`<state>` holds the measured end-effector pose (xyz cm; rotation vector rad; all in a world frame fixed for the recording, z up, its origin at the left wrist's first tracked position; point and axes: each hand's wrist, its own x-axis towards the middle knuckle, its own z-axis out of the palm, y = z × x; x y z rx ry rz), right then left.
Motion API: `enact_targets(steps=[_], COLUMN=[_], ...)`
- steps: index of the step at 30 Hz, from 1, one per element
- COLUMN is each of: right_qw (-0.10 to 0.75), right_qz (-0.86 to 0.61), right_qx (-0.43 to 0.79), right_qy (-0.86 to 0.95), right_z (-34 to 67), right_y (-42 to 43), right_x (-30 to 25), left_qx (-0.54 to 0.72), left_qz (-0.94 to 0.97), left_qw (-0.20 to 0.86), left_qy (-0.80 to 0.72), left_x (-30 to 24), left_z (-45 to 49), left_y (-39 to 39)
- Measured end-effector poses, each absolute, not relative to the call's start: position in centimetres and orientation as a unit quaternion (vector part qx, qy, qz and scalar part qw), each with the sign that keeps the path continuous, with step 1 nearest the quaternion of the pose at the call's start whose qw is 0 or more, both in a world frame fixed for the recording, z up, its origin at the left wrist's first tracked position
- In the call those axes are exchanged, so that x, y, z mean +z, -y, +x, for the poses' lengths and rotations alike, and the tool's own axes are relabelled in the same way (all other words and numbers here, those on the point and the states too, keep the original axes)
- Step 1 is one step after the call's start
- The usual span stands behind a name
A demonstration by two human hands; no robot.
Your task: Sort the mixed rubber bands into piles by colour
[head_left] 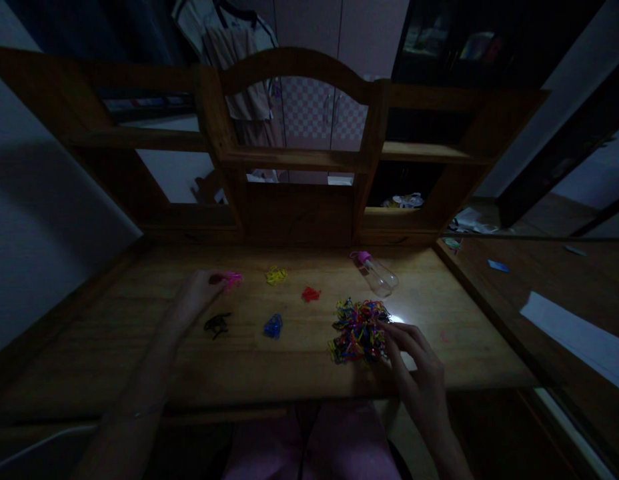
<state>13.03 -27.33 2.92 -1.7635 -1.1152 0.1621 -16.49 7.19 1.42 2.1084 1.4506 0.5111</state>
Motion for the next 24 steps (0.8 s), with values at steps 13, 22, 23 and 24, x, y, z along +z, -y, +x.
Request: enact_targets(steps=[13,22,23,24], right_qw=[0.499,0.501,0.500,0.499], right_qz=[-0.744,-0.740,-0.742,-0.744], right_qx=[0.067,0.046,0.045,0.045], right_qy=[0.438,0.447,0.445,0.443], right_z=[14.0,14.3,14.3,14.4], right_y=[28.1,28.3,28.3,28.3], right_x=[2.8,3.0,2.9,2.8], left_qx=[0.144,0.189,0.194,0.202], left_qz=[0.797,0.790,0.792,0.795], left_qw=[0.173,0.220,0.214,0.209], left_qy=[-0.560,-0.540,-0.538,-0.532], left_x=[-0.3,0.6,1.1,1.6], left_z=[-19.1,-15.9,-15.2,-14.5], left_y=[-7.9,-6.9,-6.2,-5.2])
